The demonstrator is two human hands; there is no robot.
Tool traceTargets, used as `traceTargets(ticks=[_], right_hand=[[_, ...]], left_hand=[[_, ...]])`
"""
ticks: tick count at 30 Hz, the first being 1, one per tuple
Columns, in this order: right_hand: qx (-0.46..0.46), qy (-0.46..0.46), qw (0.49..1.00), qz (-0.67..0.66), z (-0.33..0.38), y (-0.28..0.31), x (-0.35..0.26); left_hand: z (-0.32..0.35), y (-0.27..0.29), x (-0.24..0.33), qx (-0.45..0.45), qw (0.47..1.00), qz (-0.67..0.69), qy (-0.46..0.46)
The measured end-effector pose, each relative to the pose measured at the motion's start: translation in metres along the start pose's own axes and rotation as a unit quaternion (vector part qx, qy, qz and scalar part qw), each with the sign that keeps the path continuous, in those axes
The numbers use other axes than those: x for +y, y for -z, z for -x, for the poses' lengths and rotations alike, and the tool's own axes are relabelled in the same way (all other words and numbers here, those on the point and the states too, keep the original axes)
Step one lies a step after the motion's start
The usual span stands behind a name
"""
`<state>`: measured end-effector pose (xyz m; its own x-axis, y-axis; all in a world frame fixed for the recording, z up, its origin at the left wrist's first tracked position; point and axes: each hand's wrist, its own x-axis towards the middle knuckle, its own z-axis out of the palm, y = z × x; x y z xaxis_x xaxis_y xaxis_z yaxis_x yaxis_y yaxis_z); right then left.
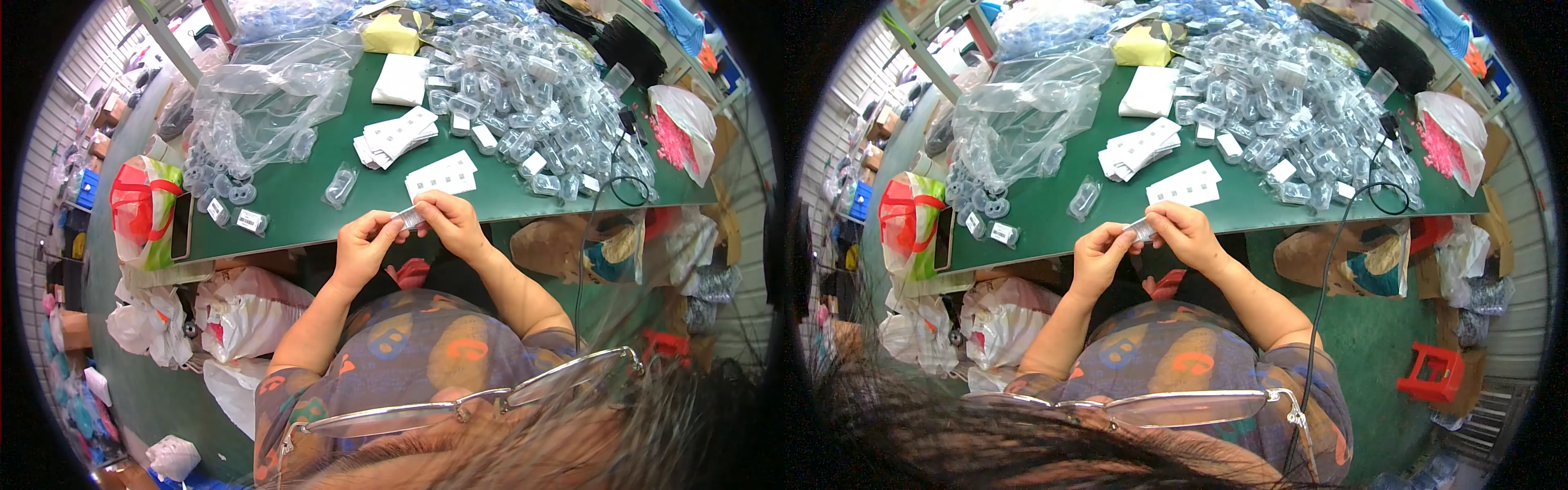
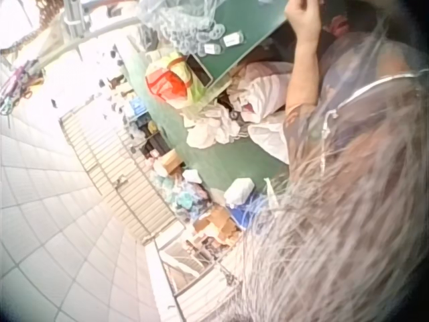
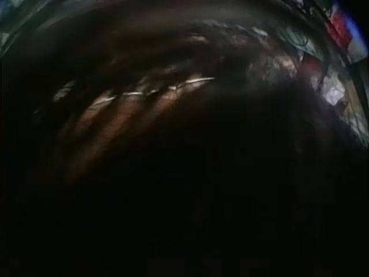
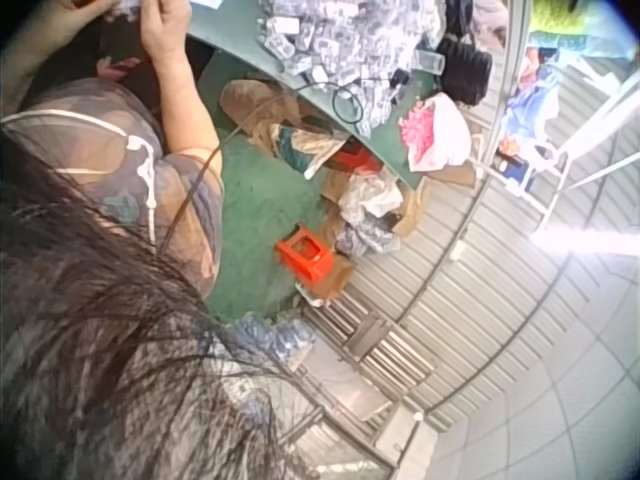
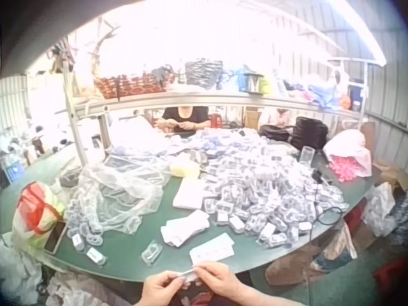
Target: The person folds paper inserts by hand and packages small components with the inserts into plastic cases.
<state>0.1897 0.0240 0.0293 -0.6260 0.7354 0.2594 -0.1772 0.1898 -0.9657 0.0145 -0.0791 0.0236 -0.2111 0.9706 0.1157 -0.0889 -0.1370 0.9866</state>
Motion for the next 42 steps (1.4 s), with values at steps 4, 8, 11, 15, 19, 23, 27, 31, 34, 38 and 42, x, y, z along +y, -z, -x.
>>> traceTargets(ticks=[4,8,11,15,19,23,27,31,34,38,42], right_hand=[[0.021,-0.032,0.999,-0.037,-0.002,-0.007,0.005],[0.006,-0.097,0.992,-0.08,-0.008,-0.005,0.007],[-0.037,-0.091,0.992,-0.08,-0.001,-0.002,0.003],[-0.071,-0.099,0.992,-0.045,-0.003,-0.003,-0.012],[-0.112,-0.108,0.987,-0.028,0.009,-0.002,-0.011],[-0.1,-0.046,0.991,0.08,0.018,-0.001,-0.006],[-0.056,-0.008,0.993,0.108,0.026,0.006,0.008],[-0.026,-0.025,0.997,0.069,0.028,0.018,0.011],[-0.013,-0.047,0.998,0.034,0.03,0.024,0.008],[0.01,-0.057,0.998,-0.021,0.025,0.029,0.003],[0.026,0.009,0.999,0.034,0.017,0.026,-0.007]], left_hand=[[-0.002,0.002,-0.006,0.001,1.0,0.0,0.001],[-0.005,-0.003,-0.005,0.032,0.999,0.001,-0.021],[0.0,-0.006,-0.002,0.044,0.999,0.021,-0.022],[0.007,-0.003,-0.004,0.047,0.998,0.03,-0.011],[0.025,0.001,-0.002,0.028,0.999,-0.026,-0.012],[0.017,0.026,0.002,0.062,0.974,-0.2,-0.085],[-0.015,0.06,0.017,0.176,0.875,-0.385,-0.234],[-0.035,0.069,0.014,0.176,0.792,-0.541,-0.221],[-0.035,0.079,0.002,0.125,0.792,-0.568,-0.185],[-0.024,0.062,0.009,0.094,0.994,0.052,-0.013],[-0.013,0.04,0.011,0.05,0.96,0.262,0.082]])
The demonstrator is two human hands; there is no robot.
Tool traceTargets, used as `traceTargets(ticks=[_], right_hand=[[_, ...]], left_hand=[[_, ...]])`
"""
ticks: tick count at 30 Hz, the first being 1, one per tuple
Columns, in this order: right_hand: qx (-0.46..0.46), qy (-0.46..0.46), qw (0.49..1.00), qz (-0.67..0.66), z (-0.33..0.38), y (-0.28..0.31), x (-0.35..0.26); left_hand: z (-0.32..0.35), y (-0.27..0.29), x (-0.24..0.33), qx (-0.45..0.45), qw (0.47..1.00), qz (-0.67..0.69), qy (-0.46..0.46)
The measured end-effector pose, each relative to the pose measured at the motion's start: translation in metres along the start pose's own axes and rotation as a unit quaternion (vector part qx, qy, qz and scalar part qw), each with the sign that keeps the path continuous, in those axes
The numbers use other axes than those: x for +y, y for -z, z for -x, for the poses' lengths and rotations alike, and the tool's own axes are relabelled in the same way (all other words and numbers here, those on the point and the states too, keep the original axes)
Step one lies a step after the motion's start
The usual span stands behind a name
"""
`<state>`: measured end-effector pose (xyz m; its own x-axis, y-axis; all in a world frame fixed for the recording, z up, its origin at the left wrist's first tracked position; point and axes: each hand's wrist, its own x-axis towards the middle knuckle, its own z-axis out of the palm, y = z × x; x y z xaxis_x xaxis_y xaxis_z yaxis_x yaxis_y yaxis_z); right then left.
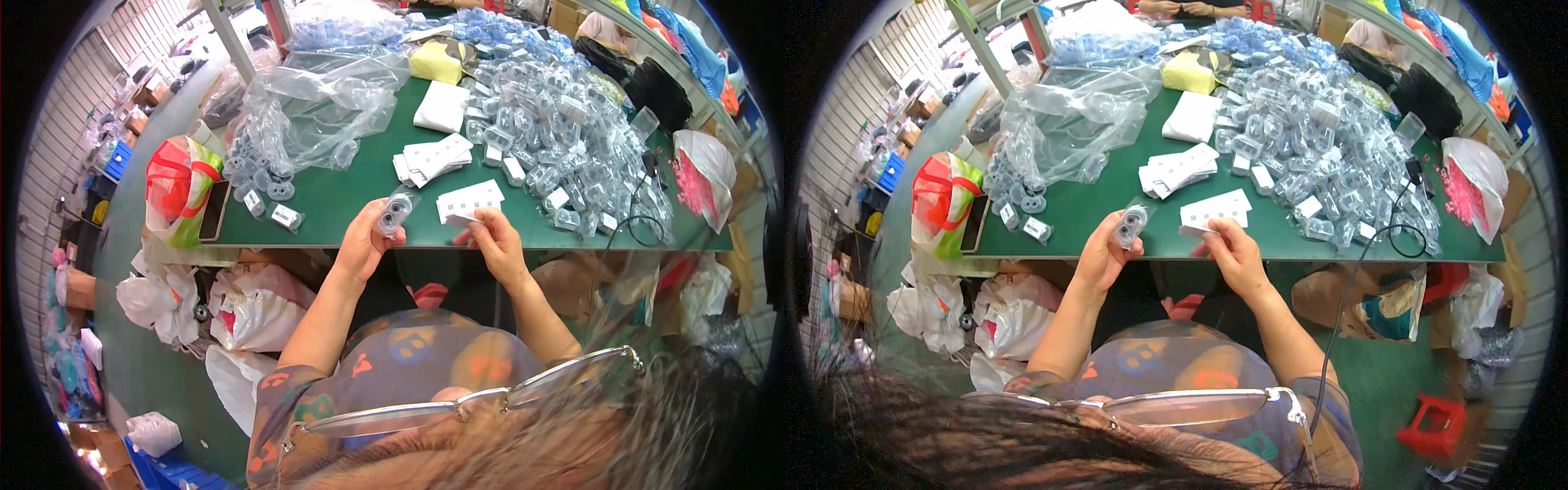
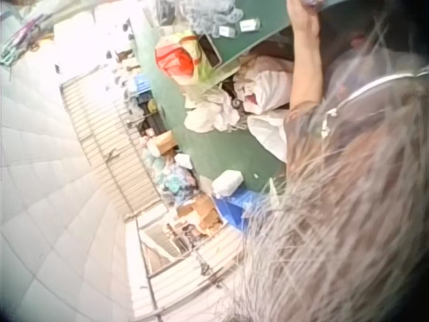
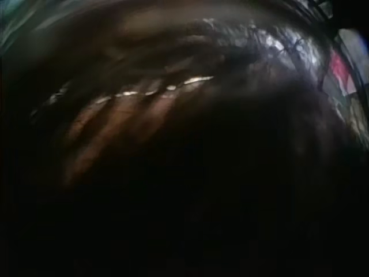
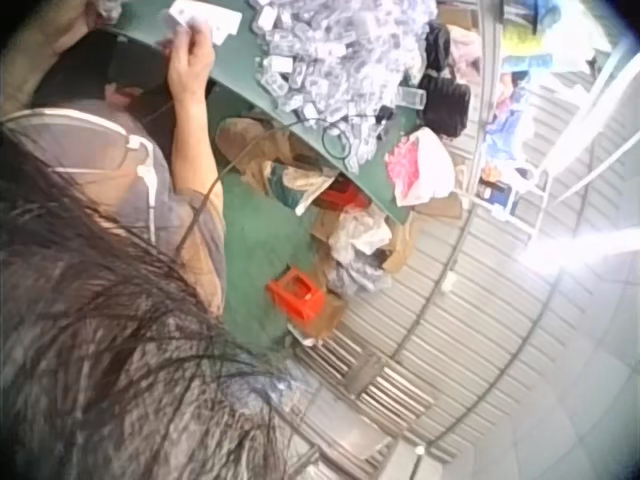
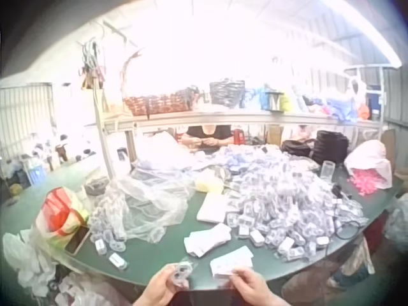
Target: The person folds paper inserts by hand and packages small components with the inserts into plastic cases.
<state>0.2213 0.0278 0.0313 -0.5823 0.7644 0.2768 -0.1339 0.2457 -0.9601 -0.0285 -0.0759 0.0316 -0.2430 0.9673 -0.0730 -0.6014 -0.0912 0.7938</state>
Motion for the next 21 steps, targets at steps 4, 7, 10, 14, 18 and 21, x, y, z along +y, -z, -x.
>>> traceTargets(ticks=[4,7,10,14,18,21], right_hand=[[-0.035,0.028,0.999,0.017,-0.017,-0.007,-0.02],[-0.017,0.008,1.0,0.008,-0.031,-0.011,-0.026],[-0.029,-0.012,0.999,-0.019,-0.04,-0.012,-0.028],[-0.053,-0.041,0.997,-0.047,-0.043,-0.019,-0.028],[-0.049,-0.102,0.991,-0.066,-0.034,-0.025,-0.023],[-0.05,-0.169,0.974,-0.145,-0.023,-0.031,-0.02]], left_hand=[[0.006,0.001,-0.007,0.007,0.999,0.046,0.027],[0.006,0.006,-0.006,0.007,0.995,0.088,0.037],[0.008,0.001,-0.007,-0.002,0.995,0.096,0.037],[0.011,0.0,-0.008,-0.002,0.997,0.07,0.024],[0.011,0.007,-0.019,0.014,0.999,0.035,-0.003],[0.007,0.007,-0.018,0.027,0.998,0.048,-0.002]])
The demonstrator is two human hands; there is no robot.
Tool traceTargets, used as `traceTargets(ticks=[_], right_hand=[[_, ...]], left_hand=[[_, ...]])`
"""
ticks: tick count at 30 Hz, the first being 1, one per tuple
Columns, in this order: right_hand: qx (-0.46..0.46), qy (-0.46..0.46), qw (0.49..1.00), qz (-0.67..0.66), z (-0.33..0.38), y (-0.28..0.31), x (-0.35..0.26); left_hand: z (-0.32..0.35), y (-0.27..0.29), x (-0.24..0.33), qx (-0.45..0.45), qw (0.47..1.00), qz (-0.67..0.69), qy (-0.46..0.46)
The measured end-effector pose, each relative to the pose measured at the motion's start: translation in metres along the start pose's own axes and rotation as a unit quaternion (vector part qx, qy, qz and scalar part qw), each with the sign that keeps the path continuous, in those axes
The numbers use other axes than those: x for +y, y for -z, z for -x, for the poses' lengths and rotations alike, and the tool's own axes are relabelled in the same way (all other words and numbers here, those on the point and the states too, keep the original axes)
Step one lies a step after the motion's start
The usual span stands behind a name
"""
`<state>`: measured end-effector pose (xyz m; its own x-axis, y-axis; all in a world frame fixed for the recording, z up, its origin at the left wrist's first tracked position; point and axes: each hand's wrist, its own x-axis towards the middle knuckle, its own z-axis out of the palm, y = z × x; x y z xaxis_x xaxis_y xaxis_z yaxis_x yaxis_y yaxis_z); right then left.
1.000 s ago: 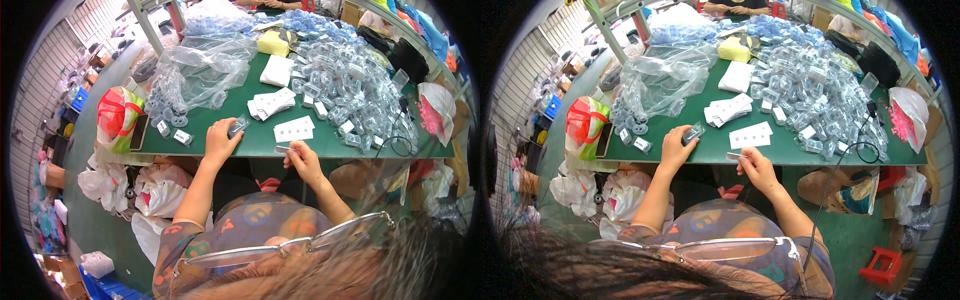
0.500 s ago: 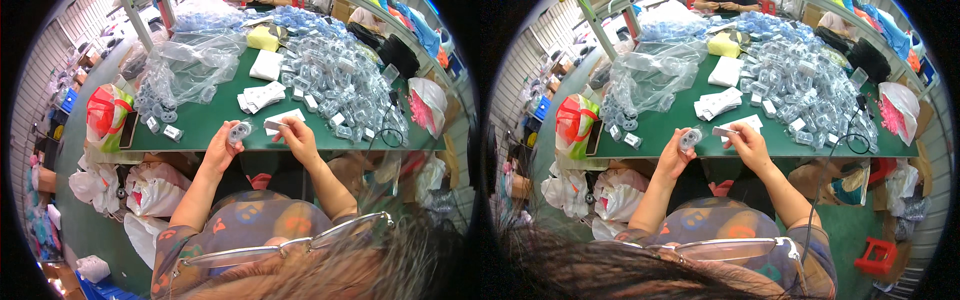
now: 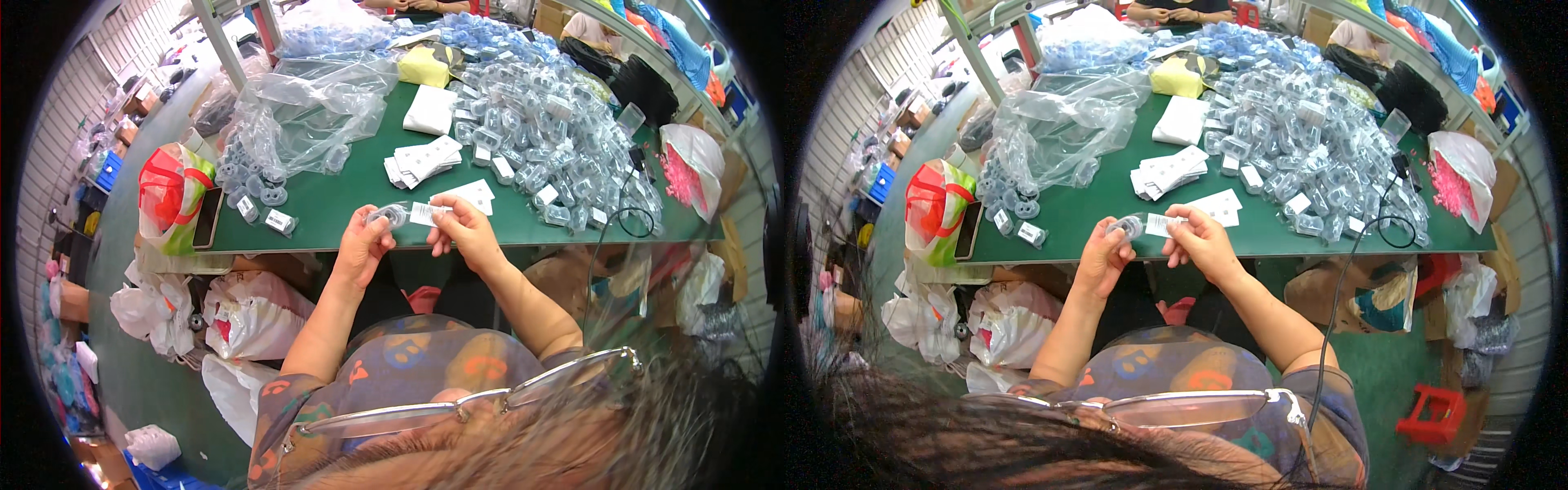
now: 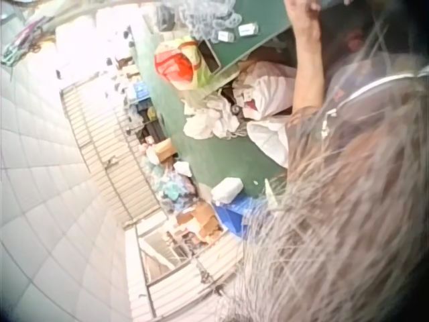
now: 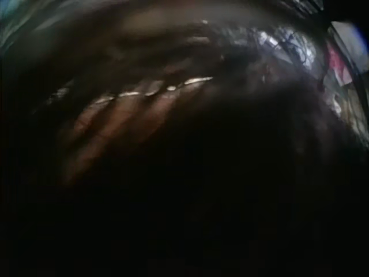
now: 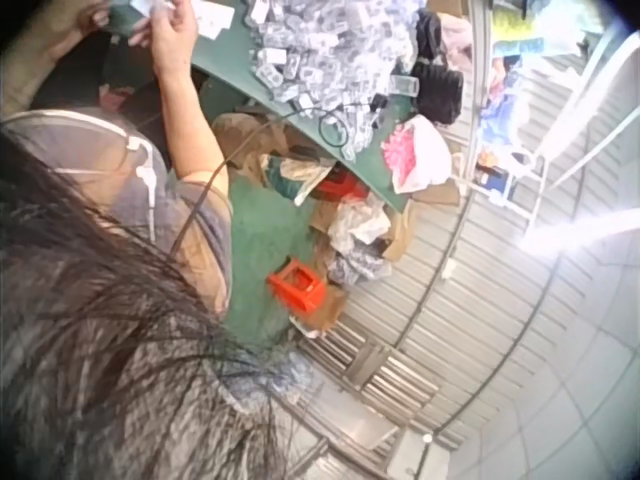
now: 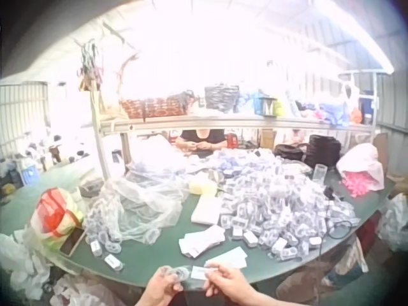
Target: The person folds paper inserts by hand and packages small components with the inserts into plastic cases.
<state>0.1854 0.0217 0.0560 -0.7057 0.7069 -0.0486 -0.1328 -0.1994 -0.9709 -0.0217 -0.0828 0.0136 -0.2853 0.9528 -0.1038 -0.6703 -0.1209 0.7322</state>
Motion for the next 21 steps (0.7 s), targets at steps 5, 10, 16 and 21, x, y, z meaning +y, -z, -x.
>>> traceTargets(ticks=[5,10,16,21], right_hand=[[-0.05,-0.028,0.998,-0.003,-0.004,0.006,0.004],[-0.076,-0.042,0.996,0.007,0.001,-0.002,0.004],[-0.019,0.001,0.995,-0.099,-0.004,-0.012,0.032],[0.013,0.01,0.995,-0.095,-0.009,-0.014,0.035]], left_hand=[[-0.012,-0.005,0.007,-0.018,0.999,-0.024,-0.025],[-0.016,-0.007,-0.003,-0.013,1.0,-0.009,-0.004],[-0.012,-0.037,-0.009,0.002,1.0,0.017,-0.02],[-0.014,-0.041,-0.016,0.028,0.998,0.049,-0.017]])
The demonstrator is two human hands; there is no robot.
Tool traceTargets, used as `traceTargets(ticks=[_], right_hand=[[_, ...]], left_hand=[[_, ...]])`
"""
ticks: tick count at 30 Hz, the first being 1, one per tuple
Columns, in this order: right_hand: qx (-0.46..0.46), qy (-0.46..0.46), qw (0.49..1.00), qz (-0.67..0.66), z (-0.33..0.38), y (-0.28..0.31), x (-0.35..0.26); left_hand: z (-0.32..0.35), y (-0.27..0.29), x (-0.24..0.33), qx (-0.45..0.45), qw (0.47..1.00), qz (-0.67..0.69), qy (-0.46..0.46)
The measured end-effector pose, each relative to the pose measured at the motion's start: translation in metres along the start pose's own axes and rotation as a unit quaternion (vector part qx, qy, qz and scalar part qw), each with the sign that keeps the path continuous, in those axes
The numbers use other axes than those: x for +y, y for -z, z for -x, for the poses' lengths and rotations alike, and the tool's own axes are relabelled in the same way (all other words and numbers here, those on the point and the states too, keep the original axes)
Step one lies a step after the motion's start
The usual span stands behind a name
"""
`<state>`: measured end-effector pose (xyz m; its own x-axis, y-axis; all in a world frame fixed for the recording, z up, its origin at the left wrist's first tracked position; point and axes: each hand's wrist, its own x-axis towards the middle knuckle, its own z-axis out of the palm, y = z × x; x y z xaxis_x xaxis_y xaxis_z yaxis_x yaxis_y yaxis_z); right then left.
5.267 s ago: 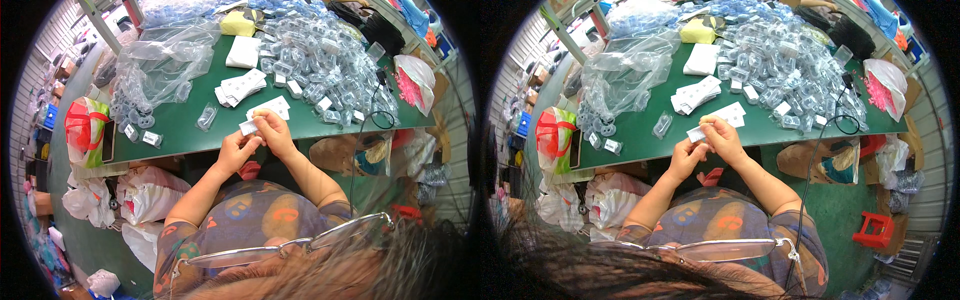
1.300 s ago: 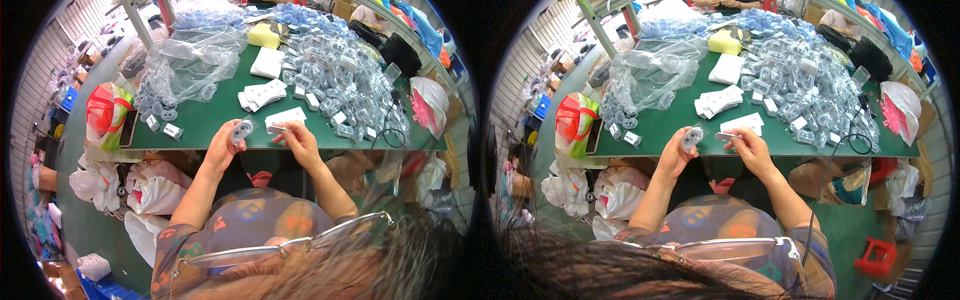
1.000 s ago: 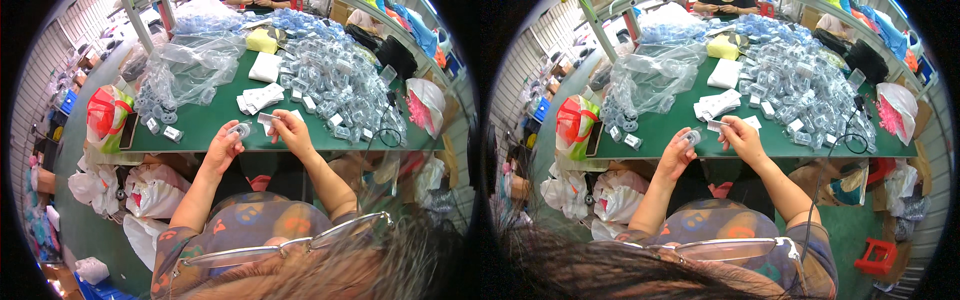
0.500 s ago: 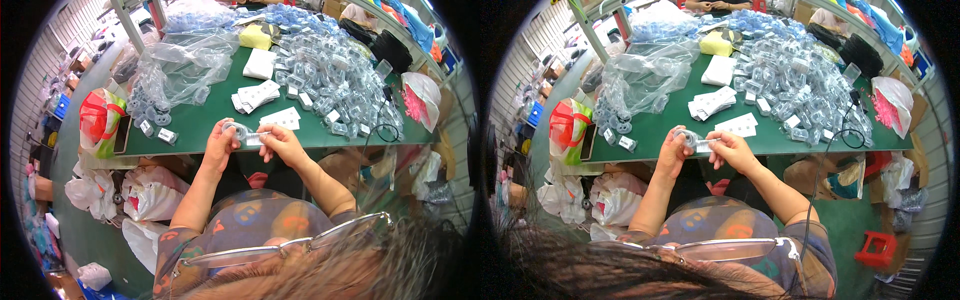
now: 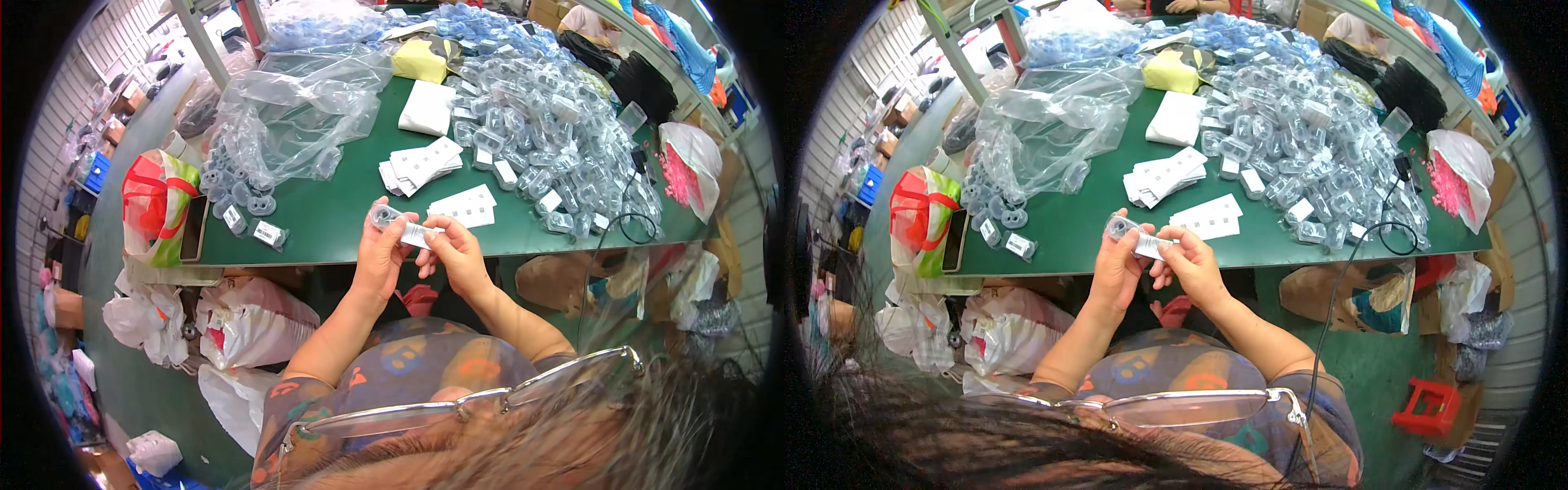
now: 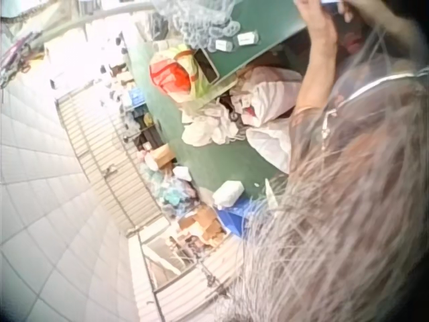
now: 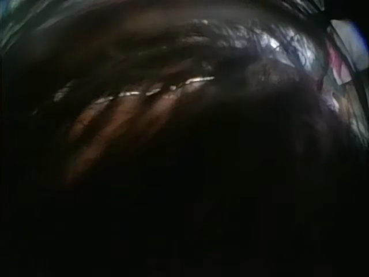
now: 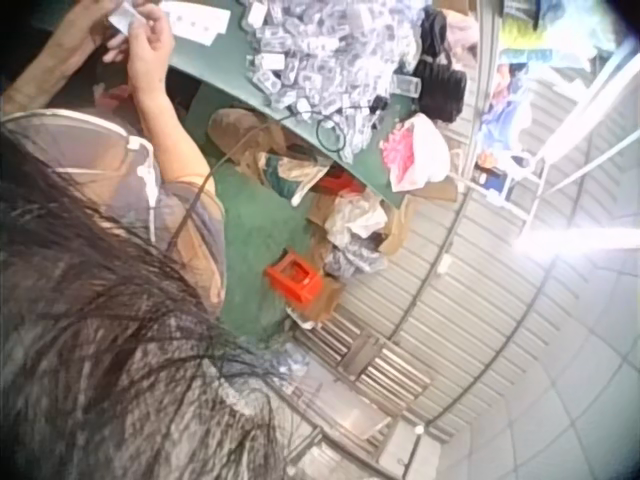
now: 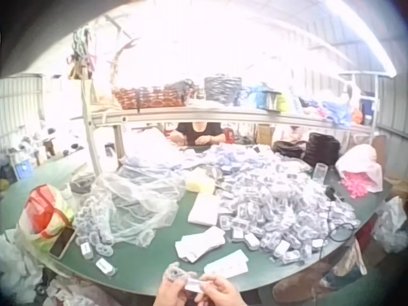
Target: The person folds paper inserts by hand and packages small components with the inserts into plastic cases.
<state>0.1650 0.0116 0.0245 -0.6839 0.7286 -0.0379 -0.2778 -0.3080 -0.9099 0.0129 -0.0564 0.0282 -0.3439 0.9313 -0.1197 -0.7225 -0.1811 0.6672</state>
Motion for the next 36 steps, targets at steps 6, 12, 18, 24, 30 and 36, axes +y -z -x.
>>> traceTargets(ticks=[6,12,18,24,30,36], right_hand=[[0.02,-0.013,0.999,-0.042,-0.003,-0.007,0.001],[0.026,0.036,0.997,-0.063,-0.001,-0.018,0.01],[0.039,0.041,0.998,-0.038,-0.006,-0.013,0.004],[0.043,0.031,0.999,-0.009,-0.004,-0.007,0.003],[0.081,0.075,0.993,-0.033,-0.004,-0.011,0.006],[0.079,0.123,0.989,0.008,0.0,-0.01,0.005]], left_hand=[[0.001,-0.007,-0.003,0.039,0.996,-0.076,-0.027],[0.007,-0.018,-0.004,0.039,0.995,-0.087,-0.027],[-0.004,-0.013,0.001,-0.002,0.999,0.051,0.001],[-0.009,-0.013,-0.007,0.015,0.993,-0.094,-0.068],[-0.009,-0.009,-0.012,-0.035,0.997,-0.063,-0.006],[-0.002,-0.02,-0.003,-0.04,0.998,-0.052,0.013]])
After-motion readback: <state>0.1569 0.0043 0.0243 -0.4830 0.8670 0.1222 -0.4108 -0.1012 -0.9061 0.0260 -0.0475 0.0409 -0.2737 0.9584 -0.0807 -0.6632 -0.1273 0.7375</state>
